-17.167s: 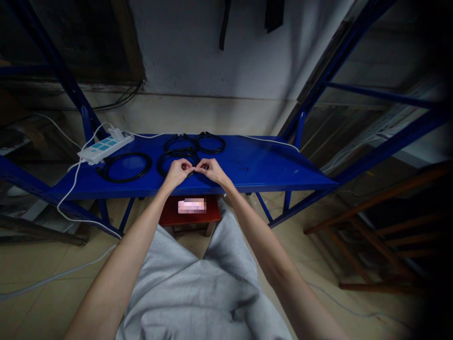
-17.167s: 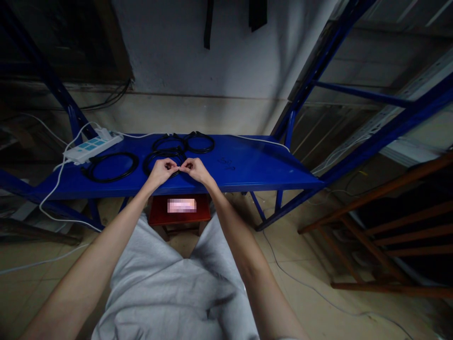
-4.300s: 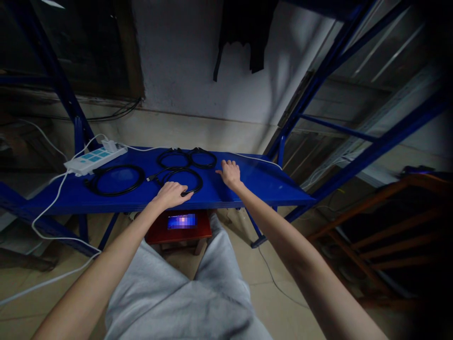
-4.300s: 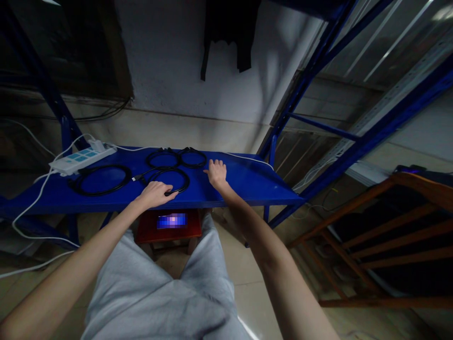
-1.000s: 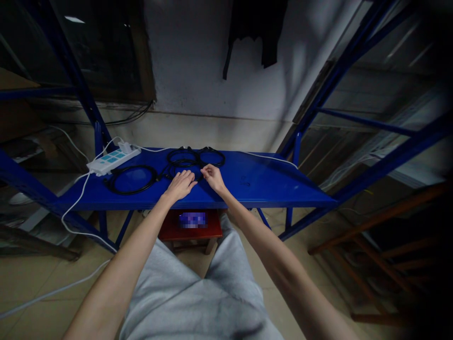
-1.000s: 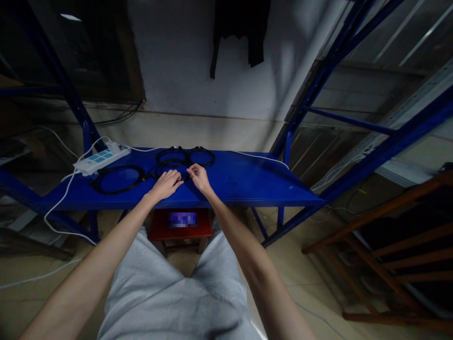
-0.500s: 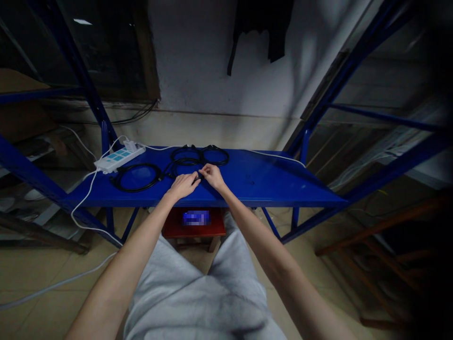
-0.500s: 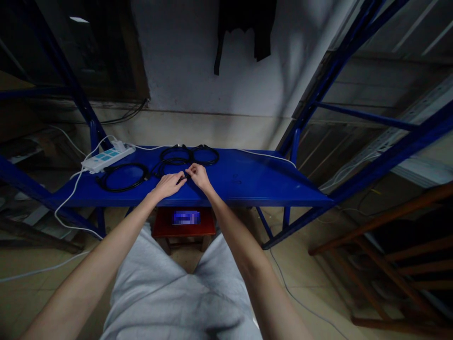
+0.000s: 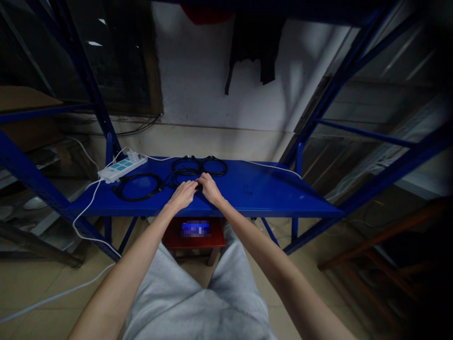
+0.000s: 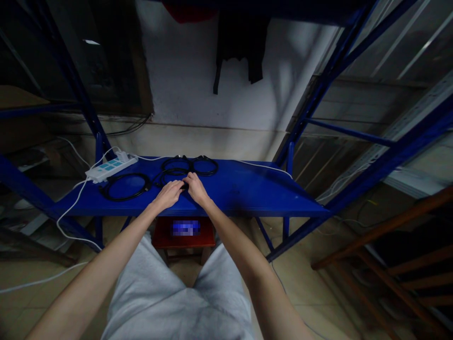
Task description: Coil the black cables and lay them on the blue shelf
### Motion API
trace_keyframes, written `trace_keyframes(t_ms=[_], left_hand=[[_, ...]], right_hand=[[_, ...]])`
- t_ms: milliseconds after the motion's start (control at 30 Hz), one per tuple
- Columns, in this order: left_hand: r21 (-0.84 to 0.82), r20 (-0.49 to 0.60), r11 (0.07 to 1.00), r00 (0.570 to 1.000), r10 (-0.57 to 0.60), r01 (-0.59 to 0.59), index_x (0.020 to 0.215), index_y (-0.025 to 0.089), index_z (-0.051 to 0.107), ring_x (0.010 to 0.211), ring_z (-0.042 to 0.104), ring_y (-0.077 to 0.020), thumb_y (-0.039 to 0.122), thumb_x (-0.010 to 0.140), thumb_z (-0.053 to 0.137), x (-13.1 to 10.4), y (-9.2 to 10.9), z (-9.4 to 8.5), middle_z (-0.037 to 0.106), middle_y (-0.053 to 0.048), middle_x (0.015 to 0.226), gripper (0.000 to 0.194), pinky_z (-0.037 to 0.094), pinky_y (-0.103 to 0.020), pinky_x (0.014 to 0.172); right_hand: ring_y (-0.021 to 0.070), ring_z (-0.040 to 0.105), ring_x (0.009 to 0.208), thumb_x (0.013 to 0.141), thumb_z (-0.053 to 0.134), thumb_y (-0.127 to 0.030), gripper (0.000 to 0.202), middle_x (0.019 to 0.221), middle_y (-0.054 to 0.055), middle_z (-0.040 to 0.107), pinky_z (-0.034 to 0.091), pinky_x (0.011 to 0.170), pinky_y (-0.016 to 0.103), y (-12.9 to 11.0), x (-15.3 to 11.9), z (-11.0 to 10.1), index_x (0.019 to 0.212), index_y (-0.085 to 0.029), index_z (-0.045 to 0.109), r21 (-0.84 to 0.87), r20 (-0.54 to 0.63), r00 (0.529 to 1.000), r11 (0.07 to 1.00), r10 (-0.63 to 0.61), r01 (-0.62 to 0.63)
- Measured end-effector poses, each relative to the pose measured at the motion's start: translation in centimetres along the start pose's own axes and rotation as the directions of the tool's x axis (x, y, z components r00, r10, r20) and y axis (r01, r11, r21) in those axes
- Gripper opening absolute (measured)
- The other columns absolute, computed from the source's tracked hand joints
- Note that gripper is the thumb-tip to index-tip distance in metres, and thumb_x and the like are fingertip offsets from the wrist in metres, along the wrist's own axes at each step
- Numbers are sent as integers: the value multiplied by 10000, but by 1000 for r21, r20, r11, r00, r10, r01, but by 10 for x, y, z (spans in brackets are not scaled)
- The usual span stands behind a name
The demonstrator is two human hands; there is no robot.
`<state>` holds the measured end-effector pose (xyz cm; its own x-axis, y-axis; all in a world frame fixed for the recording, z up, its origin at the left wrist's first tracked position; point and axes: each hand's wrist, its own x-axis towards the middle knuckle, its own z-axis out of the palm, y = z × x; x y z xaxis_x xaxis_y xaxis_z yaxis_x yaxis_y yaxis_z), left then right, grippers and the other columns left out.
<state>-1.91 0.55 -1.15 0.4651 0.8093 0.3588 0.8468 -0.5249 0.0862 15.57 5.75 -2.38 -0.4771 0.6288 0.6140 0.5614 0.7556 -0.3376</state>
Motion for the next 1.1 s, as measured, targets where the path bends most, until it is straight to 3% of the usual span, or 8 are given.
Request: trace_keyframes(t_ms=[200, 333, 467, 600, 700, 867, 1100], left_hand=[[53, 11, 999, 1000, 1, -2, 1138, 184, 633, 1144, 588, -296, 185, 980, 481, 1, -1, 0, 703, -121, 1097, 220, 445, -445, 981], [26, 50, 998, 997, -56, 55, 1229, 165, 596, 1097, 629, -272, 202, 993, 465, 3, -7, 7, 699, -137, 1132, 272, 451, -418, 985], [-3, 60, 998, 996, -60, 60, 1188, 164, 599, 1075, 646, -266, 273, 1014, 471, 5, -10, 12, 698, -133, 1124, 242, 460, -393, 964], [-25, 54, 998, 996, -64, 66, 1170, 170, 591, 1080, 645, -264, 264, 1014, 470, 5, -8, 11, 701, -128, 1116, 219, 460, -383, 954], [-31, 51, 996, 996, -76, 78, 1189, 167, 578, 1099, 636, -272, 279, 1024, 452, 4, -6, 11, 694, -136, 1139, 236, 454, -394, 964], [-56, 55, 995, 995, -80, 83, 1163, 181, 579, 1089, 634, -260, 312, 1040, 430, 2, -5, 10, 694, -125, 1136, 234, 446, -390, 979], [-73, 47, 995, 997, -68, 71, 1192, 179, 575, 1120, 630, -268, 332, 1049, 406, 1, -6, 12, 697, -131, 1162, 269, 449, -401, 981]], right_hand=[[223, 614, 978, 916, 468, -45, 319, 1050, 100, 685, 467, 841, 309, -7, 0, -2, 1084, -172, 707, -49, 72, 995, 996, 74, -71], [201, 655, 912, 983, 460, -130, 294, 1040, 62, 724, 444, 771, 282, -13, 0, -5, 1194, -211, 648, -39, 25, 982, 982, 188, -187], [192, 641, 851, 993, 457, -172, 213, 916, 34, 716, 404, 732, 271, -16, 0, -7, 1015, -216, 664, -70, -6, 964, 961, 267, -267], [183, 611, 867, 952, 480, -152, 192, 999, 50, 680, 391, 706, 264, -13, 1, -5, 953, -210, 663, -65, 19, 968, 966, 251, -249], [178, 593, 836, 920, 518, -149, 169, 1072, 72, 639, 390, 672, 275, -9, 1, -3, 914, -195, 681, -20, 15, 974, 974, 228, -227], [169, 582, 771, 874, 561, -104, 184, 884, 55, 641, 429, 714, 282, -1, 2, 1, 826, -175, 724, 103, -21, 971, 966, 239, -236], [155, 614, 741, 858, 710, -211, 87, 833, 48, 679, 460, 713, 273, 16, 0, 8, 798, -157, 744, 300, 16, 935, 891, 353, -342]])
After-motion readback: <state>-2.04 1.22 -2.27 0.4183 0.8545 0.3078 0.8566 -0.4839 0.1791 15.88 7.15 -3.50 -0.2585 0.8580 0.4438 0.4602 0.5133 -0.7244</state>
